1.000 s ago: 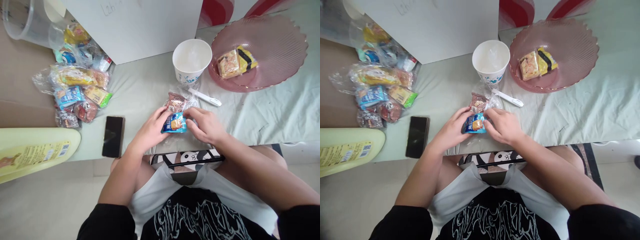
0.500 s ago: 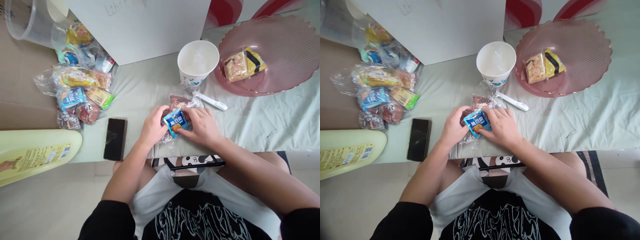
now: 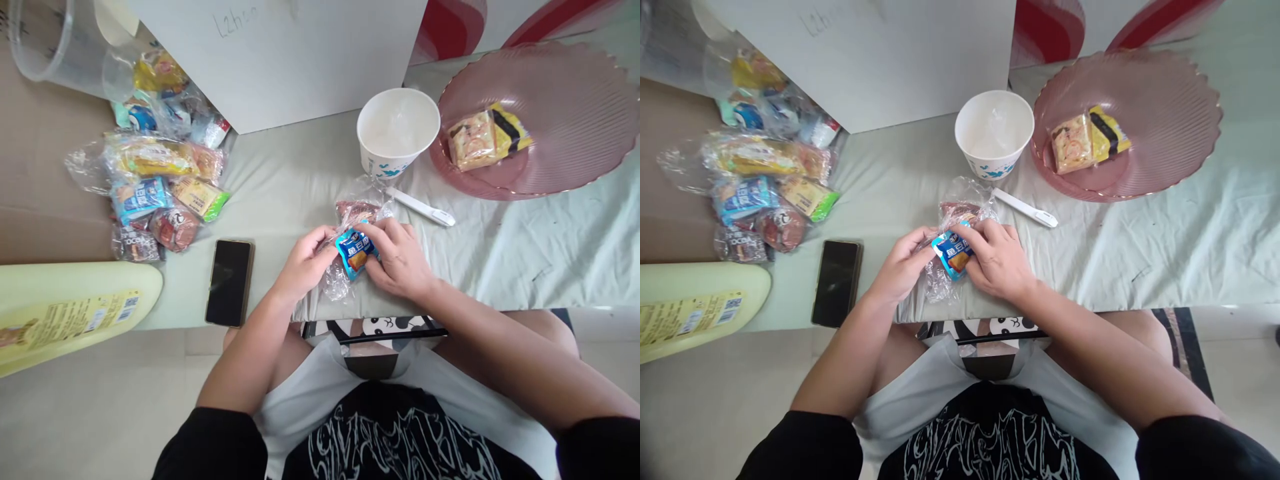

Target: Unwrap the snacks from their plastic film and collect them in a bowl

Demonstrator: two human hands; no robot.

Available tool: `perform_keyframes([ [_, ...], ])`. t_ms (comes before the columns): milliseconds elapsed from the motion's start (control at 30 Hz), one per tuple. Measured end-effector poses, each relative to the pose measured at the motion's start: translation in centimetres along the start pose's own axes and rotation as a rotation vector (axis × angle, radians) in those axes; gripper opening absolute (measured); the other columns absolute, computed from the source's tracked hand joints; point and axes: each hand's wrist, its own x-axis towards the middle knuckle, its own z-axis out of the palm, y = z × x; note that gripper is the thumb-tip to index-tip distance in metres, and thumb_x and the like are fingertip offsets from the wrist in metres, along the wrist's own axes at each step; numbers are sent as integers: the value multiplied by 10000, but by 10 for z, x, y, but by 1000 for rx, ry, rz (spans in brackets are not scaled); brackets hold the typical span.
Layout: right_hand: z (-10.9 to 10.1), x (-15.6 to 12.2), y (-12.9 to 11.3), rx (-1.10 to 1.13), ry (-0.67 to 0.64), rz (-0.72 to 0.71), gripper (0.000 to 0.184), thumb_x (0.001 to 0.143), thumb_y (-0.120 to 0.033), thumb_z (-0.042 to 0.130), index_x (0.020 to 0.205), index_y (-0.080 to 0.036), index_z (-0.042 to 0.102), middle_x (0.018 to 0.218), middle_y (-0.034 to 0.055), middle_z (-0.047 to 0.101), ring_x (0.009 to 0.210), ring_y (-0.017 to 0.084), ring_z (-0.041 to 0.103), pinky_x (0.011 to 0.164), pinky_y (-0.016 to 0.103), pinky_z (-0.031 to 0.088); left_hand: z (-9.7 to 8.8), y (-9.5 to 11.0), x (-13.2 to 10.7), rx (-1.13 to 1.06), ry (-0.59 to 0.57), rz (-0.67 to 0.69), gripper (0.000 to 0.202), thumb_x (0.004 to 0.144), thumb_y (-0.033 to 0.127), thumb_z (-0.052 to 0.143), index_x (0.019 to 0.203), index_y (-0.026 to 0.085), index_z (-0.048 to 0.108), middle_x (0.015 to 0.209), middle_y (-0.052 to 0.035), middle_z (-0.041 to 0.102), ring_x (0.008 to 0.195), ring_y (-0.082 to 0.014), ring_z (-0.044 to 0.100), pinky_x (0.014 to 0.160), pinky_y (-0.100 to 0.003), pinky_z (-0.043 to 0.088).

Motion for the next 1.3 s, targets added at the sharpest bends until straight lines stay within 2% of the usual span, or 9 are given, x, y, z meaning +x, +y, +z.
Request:
perform_keyframes([
  [100, 3, -1, 0, -24, -27, -56, 494, 944, -365, 474, 1412, -223, 540, 1115, 108, 584, 1010, 271, 576, 836, 436, 418, 1, 5, -1, -309, 4, -161, 217, 766, 346, 755, 856, 195, 627, 798, 16, 649, 720, -136, 607, 677, -255, 490],
  [200, 4, -2, 3, -55, 3, -69, 634, 966, -623, 435, 1445, -216, 520, 1162, 129, 565, 1027, 285, 573, 860, 462, 446, 0, 9, 2, -484, 10, -218, 237, 733, 320, 779, 793, 183, 596, 726, 21, 614, 647, -123, 589, 618, -250, 491],
  [433, 3, -5, -4, -9, 2, -80, 1061, 807, -891, 432, 1589, -187, 291, 1538, 231, 394, 1183, 369, 581, 965, 538, 480, -3, 14, 6, -567, 81, -234, 146, 734, 287, 671, 772, 198, 562, 871, -41, 713, 784, -197, 683, 571, -277, 503],
  [533, 4, -6, -9, 3, -21, -65, 1068, 807, -815, 532, 1602, -168, 233, 1555, 247, 410, 1325, 430, 508, 997, 567, 474, -3, 15, 5, -534, 106, -239, 176, 724, 314, 673, 748, 206, 537, 833, -40, 704, 777, -206, 687, 523, -263, 467],
  [667, 5, -3, -7, 25, -9, 10, 805, 862, -449, 601, 1561, -191, 295, 1525, 222, 470, 1366, 415, 497, 979, 545, 500, 0, 11, 6, -460, 91, -186, 293, 691, 337, 741, 718, 209, 478, 748, -17, 690, 664, -169, 664, 517, -247, 452],
  [733, 4, -2, -5, 44, 10, 17, 766, 851, -378, 587, 1540, -183, 318, 1507, 222, 486, 1355, 411, 510, 965, 544, 510, 2, 8, 6, -366, 116, -131, 327, 676, 312, 785, 758, 213, 484, 725, 11, 686, 604, -143, 642, 525, -237, 453],
  [900, 0, -1, 0, 63, -6, -9, 621, 848, -320, 532, 1445, -177, 440, 1479, 210, 525, 1315, 381, 556, 934, 515, 515, 4, -3, 8, -145, 119, -103, 186, 761, 305, 760, 803, 190, 620, 691, 21, 657, 615, -121, 620, 563, -226, 456],
  [1067, -1, -1, -1, 54, -42, -27, 611, 850, -297, 511, 1444, -162, 460, 1445, 202, 576, 1296, 366, 580, 914, 479, 504, 2, -5, 9, -242, 107, -104, 205, 781, 356, 754, 754, 171, 672, 760, -1, 669, 717, -138, 627, 684, -254, 510],
  [1300, 0, 1, -2, 92, 22, 15, 592, 908, -413, 582, 1433, -168, 459, 1408, 207, 603, 1273, 363, 597, 929, 484, 521, 3, 9, 6, -396, 75, -174, 207, 712, 348, 789, 758, 173, 690, 717, -28, 697, 627, -155, 633, 512, -246, 425],
])
